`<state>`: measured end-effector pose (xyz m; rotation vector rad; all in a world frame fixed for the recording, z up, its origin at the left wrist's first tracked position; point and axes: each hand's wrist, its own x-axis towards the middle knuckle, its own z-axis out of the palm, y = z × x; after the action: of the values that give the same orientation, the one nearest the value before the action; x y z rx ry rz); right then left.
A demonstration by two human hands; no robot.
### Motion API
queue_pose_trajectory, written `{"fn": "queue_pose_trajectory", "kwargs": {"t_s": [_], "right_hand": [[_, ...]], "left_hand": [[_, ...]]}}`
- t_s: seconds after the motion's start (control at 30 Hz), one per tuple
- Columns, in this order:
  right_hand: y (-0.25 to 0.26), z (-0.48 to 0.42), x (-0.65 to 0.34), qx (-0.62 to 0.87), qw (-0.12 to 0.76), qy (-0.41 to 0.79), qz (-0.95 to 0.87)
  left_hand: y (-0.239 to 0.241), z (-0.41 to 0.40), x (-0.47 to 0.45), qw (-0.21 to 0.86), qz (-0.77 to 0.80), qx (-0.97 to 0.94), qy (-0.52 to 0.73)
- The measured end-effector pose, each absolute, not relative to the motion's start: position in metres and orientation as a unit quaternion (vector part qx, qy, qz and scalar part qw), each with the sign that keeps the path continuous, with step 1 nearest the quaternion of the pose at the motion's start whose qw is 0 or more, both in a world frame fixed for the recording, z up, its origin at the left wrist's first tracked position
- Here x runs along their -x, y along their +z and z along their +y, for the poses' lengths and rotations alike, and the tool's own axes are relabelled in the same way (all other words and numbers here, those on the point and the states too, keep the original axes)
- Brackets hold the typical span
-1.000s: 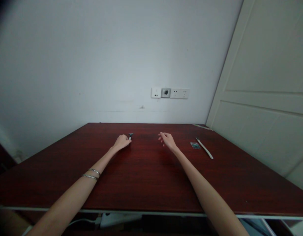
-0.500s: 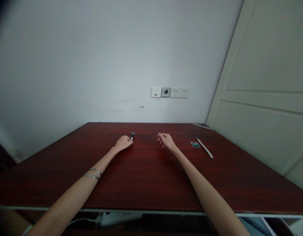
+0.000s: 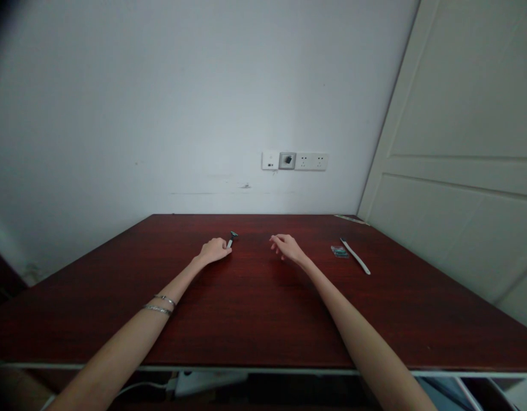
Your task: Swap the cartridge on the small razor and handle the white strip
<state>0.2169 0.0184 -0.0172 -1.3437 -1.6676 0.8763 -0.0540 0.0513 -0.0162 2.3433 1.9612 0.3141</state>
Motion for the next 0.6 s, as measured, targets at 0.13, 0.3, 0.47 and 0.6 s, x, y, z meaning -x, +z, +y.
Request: {"fn": "queue_pose_trajectory", "kwargs": {"t_s": [0.13,0.3,0.47,0.6], "right_hand": [[-0.013,0.018,-0.22,0.529,0.408,0.344,-0.66],[-0.008,0.017,-0.225,0.523,0.42,0.345,-0.656],[-0.006,0.014,-0.225,0.527,0.428,0.342,-0.65],[-0.004,0.012,-0.224,0.532,0.43,0.33,-0.651]], "left_hand": [[-0.017,0.05,0.054,0.026,0.634,-0.766,0.104],[-0.016,0.047,0.053,0.031,0.637,-0.762,0.109],[-0.015,0.046,0.053,0.039,0.636,-0.761,0.12],[-0.014,0.045,0.053,0.047,0.64,-0.757,0.122]]}}
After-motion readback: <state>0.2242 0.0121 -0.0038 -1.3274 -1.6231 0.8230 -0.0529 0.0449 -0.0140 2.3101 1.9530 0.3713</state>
